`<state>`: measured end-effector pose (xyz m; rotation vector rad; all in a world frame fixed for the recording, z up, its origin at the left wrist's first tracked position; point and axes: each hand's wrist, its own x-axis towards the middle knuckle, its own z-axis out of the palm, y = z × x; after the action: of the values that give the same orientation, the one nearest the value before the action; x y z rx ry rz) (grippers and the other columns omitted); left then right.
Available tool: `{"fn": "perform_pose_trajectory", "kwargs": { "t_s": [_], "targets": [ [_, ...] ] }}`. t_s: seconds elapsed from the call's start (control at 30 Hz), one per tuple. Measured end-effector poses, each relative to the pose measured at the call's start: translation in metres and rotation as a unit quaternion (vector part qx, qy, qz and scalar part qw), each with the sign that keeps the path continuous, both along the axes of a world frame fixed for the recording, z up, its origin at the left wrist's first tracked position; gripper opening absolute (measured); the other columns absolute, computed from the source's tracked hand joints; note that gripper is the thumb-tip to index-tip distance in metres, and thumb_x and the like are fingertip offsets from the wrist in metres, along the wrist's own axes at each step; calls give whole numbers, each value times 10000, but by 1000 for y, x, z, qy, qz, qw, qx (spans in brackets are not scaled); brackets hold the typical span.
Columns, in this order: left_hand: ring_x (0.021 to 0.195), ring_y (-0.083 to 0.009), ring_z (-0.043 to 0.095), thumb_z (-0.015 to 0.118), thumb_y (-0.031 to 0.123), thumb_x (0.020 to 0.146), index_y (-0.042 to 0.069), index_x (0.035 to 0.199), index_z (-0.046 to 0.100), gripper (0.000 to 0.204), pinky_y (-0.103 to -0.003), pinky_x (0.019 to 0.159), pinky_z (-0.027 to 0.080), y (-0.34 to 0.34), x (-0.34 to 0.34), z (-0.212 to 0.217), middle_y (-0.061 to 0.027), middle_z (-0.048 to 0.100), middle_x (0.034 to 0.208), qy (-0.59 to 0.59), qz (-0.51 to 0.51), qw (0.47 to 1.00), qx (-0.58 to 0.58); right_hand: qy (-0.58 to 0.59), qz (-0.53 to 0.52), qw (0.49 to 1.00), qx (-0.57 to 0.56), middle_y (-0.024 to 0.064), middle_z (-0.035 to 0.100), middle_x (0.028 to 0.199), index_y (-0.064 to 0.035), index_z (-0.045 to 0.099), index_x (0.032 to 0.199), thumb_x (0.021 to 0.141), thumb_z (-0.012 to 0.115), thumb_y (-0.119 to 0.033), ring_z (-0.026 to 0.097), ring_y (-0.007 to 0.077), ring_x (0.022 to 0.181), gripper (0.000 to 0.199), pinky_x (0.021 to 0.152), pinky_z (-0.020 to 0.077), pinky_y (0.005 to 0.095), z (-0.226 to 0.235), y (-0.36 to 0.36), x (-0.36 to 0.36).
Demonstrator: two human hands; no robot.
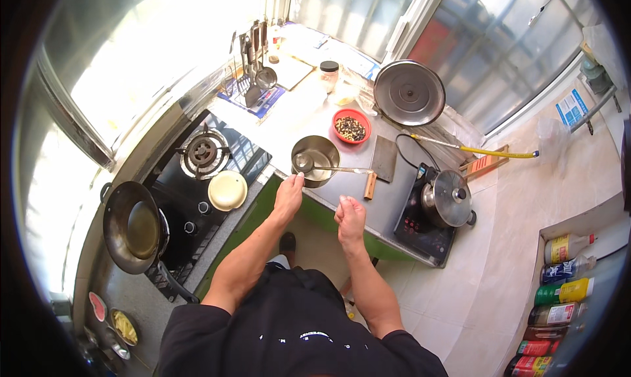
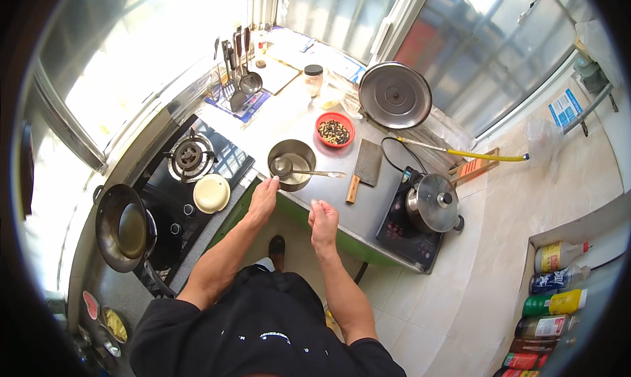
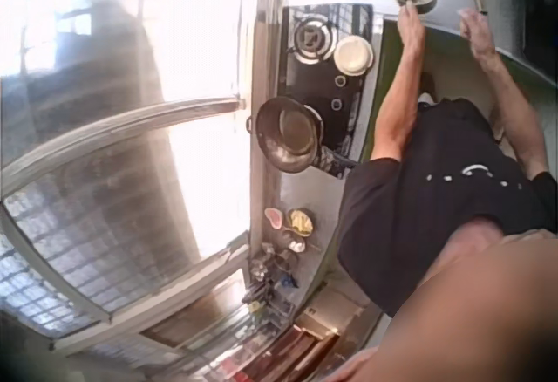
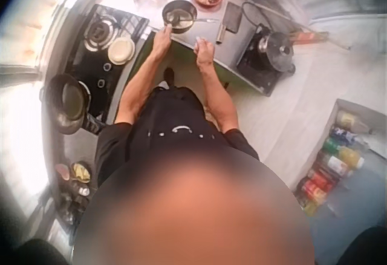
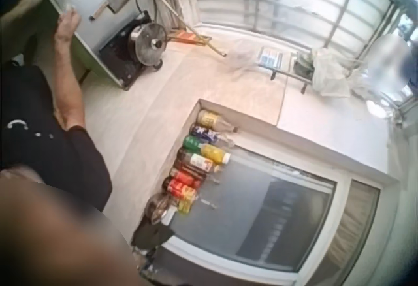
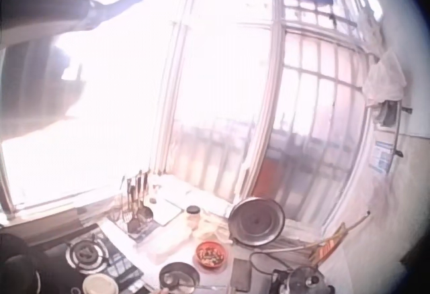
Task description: The person places a wok on the stove and pours oil into it. The person then adds potato strips one by one into the hot oil using a ladle.
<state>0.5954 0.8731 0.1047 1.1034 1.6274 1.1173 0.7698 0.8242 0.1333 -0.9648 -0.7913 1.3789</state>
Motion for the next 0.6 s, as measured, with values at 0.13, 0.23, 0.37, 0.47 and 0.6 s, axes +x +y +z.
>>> {"fn": "perform_pose_trajectory", "kwargs": {
  "t_s": [0.13, 0.23, 0.37, 0.47, 0.6],
  "targets": [
    [808, -324, 602, 448, 399, 1023, -35, 897, 614, 482, -426, 768, 458, 49, 12, -14, -200, 646, 832, 22, -30, 999, -32, -24, -9, 999, -21, -52, 364, 540, -142, 426, 663, 986, 557, -126, 274, 49, 444, 349, 409, 230, 239, -15, 50, 10],
    [811, -360, 605, 433, 399, 1017, -34, 883, 606, 486, -443, 772, 456, 82, 17, -33, -220, 642, 831, 27, -40, 998, -42, -26, -20, 999, -40, -50, 369, 538, -139, 428, 663, 985, 564, -139, 274, 55, 438, 350, 406, 231, 240, -25, 78, 12],
    [825, -391, 600, 425, 397, 1012, -30, 876, 602, 482, -457, 780, 454, 108, 19, -61, -239, 633, 838, 45, -53, 996, -59, -31, -26, 995, -87, -36, 403, 538, -133, 432, 672, 996, 566, -176, 315, 57, 434, 354, 398, 249, 234, -35, 102, 13],
    [860, -429, 592, 419, 389, 1015, -24, 880, 601, 471, -480, 796, 447, 121, 22, -85, -256, 634, 867, 58, -53, 994, -71, -64, -11, 993, -98, -14, 451, 555, -119, 460, 690, 1022, 545, -238, 385, 71, 451, 362, 412, 304, 230, -33, 116, 18],
    [862, -438, 588, 422, 384, 1019, -23, 872, 593, 466, -488, 794, 443, 135, 33, -96, -257, 634, 873, 51, -44, 994, -85, -55, 13, 996, -63, 28, 537, 625, -77, 523, 764, 1063, 473, -357, 498, 113, 513, 413, 484, 428, 245, -42, 139, 30]
  ]
}}
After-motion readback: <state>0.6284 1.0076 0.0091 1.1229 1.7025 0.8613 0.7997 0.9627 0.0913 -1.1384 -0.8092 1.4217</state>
